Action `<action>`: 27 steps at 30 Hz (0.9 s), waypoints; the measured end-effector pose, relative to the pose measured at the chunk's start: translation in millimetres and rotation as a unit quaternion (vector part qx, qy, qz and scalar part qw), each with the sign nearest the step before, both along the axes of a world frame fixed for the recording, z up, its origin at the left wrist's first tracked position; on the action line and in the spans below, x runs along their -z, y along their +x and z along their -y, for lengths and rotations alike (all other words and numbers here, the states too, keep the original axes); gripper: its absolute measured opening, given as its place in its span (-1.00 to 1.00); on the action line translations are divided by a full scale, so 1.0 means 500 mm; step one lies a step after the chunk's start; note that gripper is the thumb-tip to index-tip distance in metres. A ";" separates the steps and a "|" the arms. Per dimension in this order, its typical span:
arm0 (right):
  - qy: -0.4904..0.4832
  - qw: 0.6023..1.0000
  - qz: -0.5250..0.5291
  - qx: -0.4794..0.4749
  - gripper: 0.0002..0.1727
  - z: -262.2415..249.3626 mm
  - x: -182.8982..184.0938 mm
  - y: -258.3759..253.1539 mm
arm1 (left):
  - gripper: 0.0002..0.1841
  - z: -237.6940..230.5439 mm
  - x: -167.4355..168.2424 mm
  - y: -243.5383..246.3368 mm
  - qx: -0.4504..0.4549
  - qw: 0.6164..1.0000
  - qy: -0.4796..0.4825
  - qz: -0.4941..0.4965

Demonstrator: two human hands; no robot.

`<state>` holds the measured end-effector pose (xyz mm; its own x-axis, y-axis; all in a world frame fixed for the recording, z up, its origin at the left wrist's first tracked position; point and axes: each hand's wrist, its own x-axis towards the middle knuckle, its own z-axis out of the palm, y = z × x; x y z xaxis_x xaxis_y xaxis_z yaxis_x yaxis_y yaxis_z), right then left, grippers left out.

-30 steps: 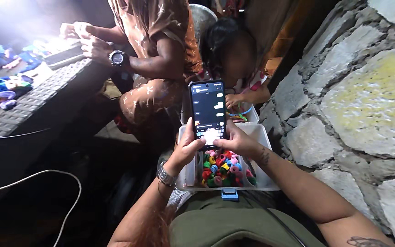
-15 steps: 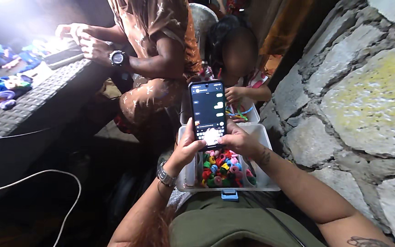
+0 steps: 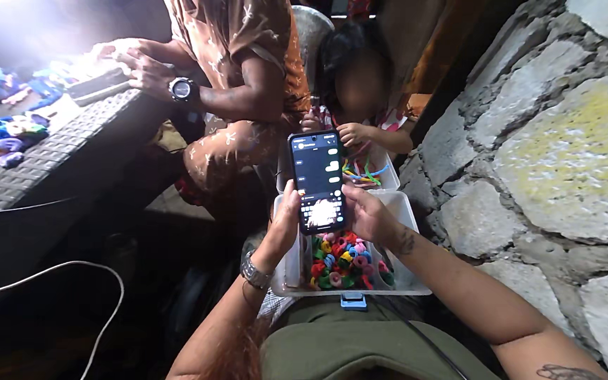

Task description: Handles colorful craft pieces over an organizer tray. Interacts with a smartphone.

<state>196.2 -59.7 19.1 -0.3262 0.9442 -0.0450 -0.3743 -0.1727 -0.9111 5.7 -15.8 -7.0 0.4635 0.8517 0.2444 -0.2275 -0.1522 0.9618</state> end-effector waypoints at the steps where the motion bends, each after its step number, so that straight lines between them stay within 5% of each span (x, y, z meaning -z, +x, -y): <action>1: -0.024 1.000 0.003 0.012 -0.52 0.000 -0.002 -0.006 | -0.13 -0.001 0.001 0.000 -0.003 1.000 -0.004 -0.006; 7: -0.070 0.992 0.083 0.062 -0.61 -0.004 -0.018 -0.016 | 0.06 -0.001 0.000 0.002 0.025 0.999 0.003 -0.034; 16: -0.059 0.998 0.015 0.019 -0.47 -0.004 -0.010 -0.004 | 0.15 -0.003 -0.001 0.005 -0.010 1.000 -0.022 -0.017; 23: -0.081 0.993 0.075 0.049 -0.63 -0.006 -0.022 -0.010 | 0.08 -0.006 0.004 0.001 0.031 0.999 0.014 -0.023; 27: -0.046 0.997 0.056 0.004 -0.55 -0.004 -0.011 0.001 | 0.05 -0.005 0.000 0.004 0.015 0.999 0.006 -0.030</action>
